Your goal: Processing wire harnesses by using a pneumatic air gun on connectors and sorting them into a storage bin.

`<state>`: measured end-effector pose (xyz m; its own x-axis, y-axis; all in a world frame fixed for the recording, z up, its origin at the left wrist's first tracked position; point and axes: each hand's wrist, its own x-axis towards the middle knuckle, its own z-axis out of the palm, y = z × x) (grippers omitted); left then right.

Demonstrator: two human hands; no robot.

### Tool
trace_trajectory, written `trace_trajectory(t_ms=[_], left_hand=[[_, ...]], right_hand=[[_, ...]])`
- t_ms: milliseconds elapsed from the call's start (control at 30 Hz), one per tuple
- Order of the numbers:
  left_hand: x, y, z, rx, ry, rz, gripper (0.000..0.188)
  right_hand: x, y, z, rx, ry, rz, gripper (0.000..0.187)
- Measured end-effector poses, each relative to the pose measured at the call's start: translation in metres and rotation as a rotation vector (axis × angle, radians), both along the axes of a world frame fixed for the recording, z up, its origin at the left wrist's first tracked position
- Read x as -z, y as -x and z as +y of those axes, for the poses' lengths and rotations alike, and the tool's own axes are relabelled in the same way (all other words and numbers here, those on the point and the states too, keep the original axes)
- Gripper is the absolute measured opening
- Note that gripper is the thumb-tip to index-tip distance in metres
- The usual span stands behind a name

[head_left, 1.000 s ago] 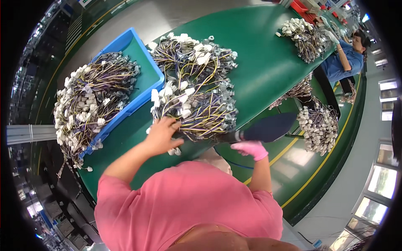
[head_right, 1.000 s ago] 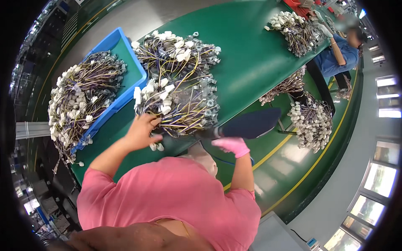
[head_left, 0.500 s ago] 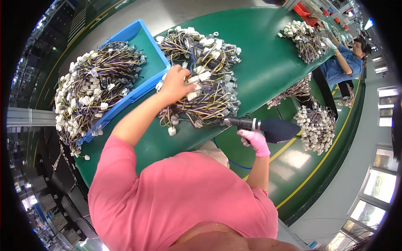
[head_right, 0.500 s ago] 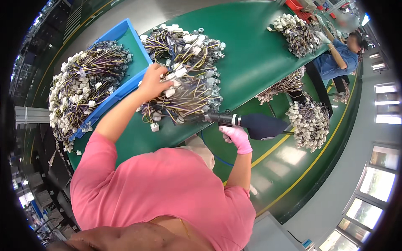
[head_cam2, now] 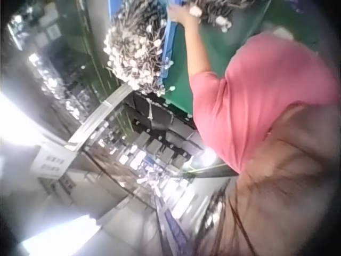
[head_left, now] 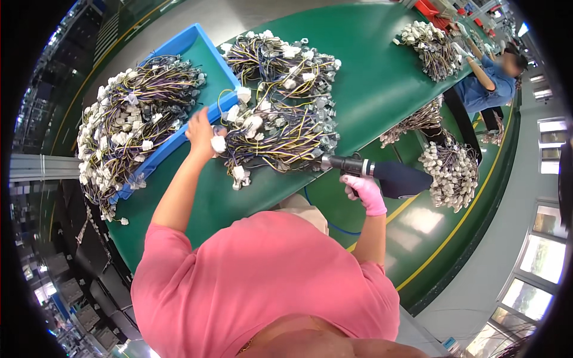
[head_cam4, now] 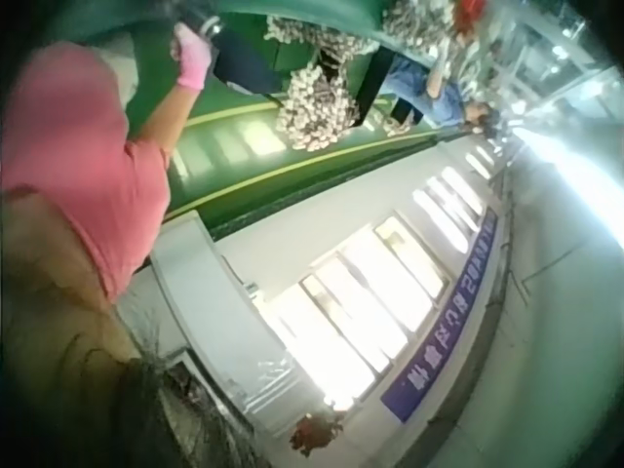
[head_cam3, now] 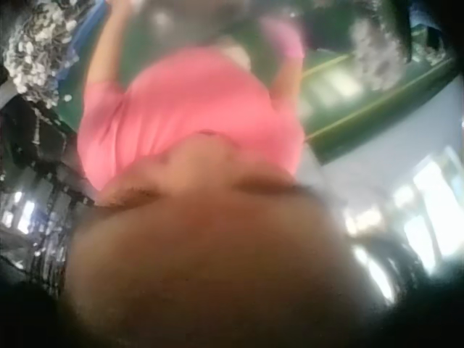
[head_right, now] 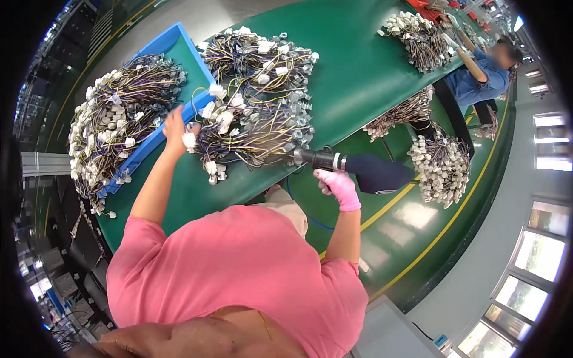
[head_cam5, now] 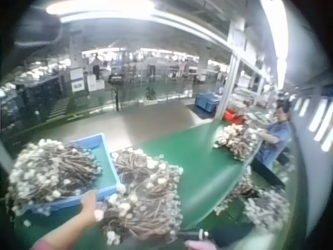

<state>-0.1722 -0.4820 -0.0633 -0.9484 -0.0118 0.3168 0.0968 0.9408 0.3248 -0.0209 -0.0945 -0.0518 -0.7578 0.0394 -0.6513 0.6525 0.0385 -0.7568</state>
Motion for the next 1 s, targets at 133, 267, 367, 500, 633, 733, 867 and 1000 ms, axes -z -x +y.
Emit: trace_trajectory(t_ms=[133,267,367,500,633,733,867,1000], left_hand=[[-0.065,0.011,0.064,0.379,-0.082,0.121,0.065],[-0.049,0.069,0.116,0.392,-0.085,0.163,0.074],[-0.005,0.107,0.136,0.141,-0.063,-0.479,0.092],[0.081,0.142,0.113,0.177,-0.712,-0.269,0.083],[0.012,0.122,0.103,0.227,-1.906,-0.756,0.045],[-0.017,0.097,0.089,0.367,-1.832,-0.701,0.046],[-0.020,0.033,0.092,0.173,-1.438,-0.342,0.053],[-0.005,-0.039,0.072,0.267,-1.065,-0.291,0.043]], right_hand=[[-0.006,0.002,0.005,0.157,-0.034,0.036,0.019],[-0.012,0.010,0.006,0.294,-0.023,0.099,0.019],[-0.003,0.007,0.002,0.371,0.007,0.122,0.020],[0.011,0.009,0.001,0.353,0.103,0.106,0.019],[0.024,0.014,0.003,0.345,0.131,0.048,0.021],[0.022,0.024,0.000,0.318,0.114,0.060,0.021],[0.004,0.035,-0.007,0.316,0.103,0.132,0.021],[-0.011,0.033,-0.008,0.337,0.135,0.210,0.021]])
